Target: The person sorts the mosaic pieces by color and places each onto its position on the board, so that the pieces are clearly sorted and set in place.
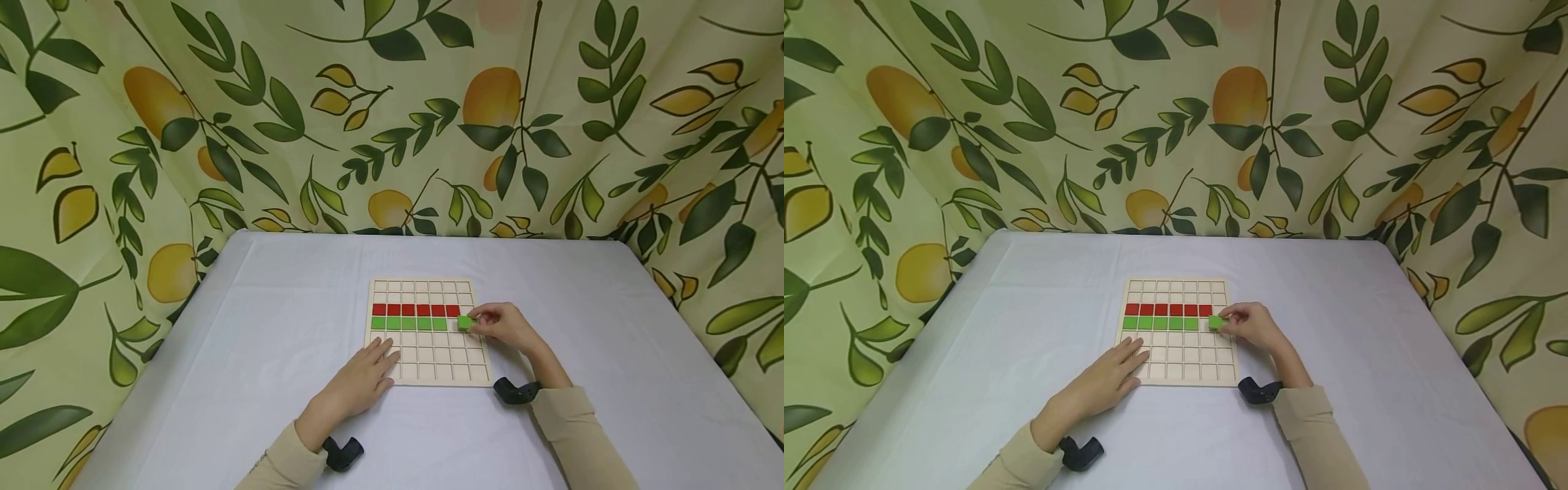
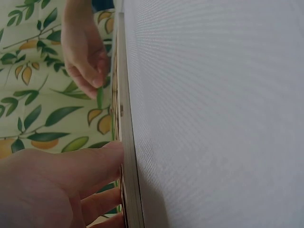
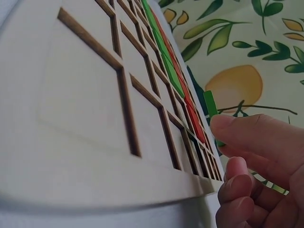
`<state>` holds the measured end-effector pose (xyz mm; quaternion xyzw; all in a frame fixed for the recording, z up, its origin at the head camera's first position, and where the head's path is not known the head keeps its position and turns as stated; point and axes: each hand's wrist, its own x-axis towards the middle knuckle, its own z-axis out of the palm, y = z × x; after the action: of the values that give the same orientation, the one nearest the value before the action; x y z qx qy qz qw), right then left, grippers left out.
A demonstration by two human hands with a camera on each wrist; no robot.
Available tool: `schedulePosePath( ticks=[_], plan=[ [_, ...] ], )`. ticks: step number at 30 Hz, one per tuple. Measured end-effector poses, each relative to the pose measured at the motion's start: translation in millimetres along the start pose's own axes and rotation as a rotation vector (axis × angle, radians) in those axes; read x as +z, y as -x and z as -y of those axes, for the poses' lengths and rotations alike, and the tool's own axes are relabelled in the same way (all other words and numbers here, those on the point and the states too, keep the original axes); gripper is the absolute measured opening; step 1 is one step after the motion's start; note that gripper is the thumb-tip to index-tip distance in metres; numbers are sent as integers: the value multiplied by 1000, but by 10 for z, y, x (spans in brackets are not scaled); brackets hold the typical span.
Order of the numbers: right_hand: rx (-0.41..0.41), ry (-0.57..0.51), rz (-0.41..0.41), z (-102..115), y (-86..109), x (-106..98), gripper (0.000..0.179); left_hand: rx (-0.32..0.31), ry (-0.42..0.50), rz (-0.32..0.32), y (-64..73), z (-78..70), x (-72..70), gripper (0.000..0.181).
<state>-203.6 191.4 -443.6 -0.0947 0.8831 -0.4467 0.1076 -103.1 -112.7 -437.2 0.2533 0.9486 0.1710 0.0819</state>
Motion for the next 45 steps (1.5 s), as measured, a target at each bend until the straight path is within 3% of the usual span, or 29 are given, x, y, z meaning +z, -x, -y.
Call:
schedulePosePath(
  ticks=[24,37,45],
  plan=[
    [-38,14,-3,51,-73,96,28,0,6,-5,-3,-8,-35,45],
    [18,16,7,65,-98,126,30,-11,12,3,-1,-12,-43,46],
    [-1,38,9,70,-75,157,29,-10,17,6,25,-29,-30,46]
  ],
)
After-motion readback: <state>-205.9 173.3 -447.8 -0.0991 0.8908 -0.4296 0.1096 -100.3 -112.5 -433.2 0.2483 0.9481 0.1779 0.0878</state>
